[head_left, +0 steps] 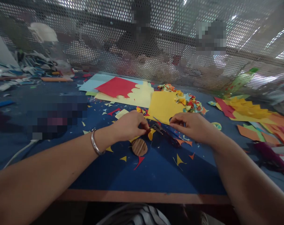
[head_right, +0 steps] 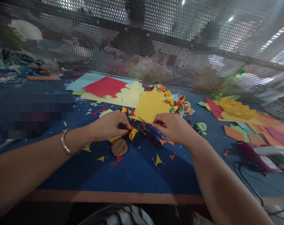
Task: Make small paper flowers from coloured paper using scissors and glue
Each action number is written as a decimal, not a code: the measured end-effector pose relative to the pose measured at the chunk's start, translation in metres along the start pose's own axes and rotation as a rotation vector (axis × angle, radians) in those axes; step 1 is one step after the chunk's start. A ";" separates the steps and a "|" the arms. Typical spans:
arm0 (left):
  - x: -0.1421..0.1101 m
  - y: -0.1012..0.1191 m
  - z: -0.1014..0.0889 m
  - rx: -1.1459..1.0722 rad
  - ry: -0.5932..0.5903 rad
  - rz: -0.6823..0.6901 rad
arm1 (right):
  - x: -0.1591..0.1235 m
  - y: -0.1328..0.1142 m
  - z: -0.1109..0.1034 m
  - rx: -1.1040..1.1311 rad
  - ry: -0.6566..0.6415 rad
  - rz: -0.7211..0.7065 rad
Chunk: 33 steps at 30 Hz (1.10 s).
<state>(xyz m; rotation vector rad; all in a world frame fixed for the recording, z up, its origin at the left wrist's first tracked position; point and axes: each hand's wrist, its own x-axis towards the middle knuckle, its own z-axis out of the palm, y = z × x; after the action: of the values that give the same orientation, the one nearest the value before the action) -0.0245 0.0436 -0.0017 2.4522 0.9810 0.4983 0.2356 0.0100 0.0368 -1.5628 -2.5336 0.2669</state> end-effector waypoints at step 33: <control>-0.002 0.032 0.008 0.091 0.020 0.051 | 0.001 -0.018 0.006 -0.004 0.003 -0.114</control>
<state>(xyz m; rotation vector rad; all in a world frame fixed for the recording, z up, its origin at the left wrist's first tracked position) -0.0046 0.0191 0.0077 2.5635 0.9720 0.5065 0.2182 0.0025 0.0356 -1.4125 -2.6109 0.2458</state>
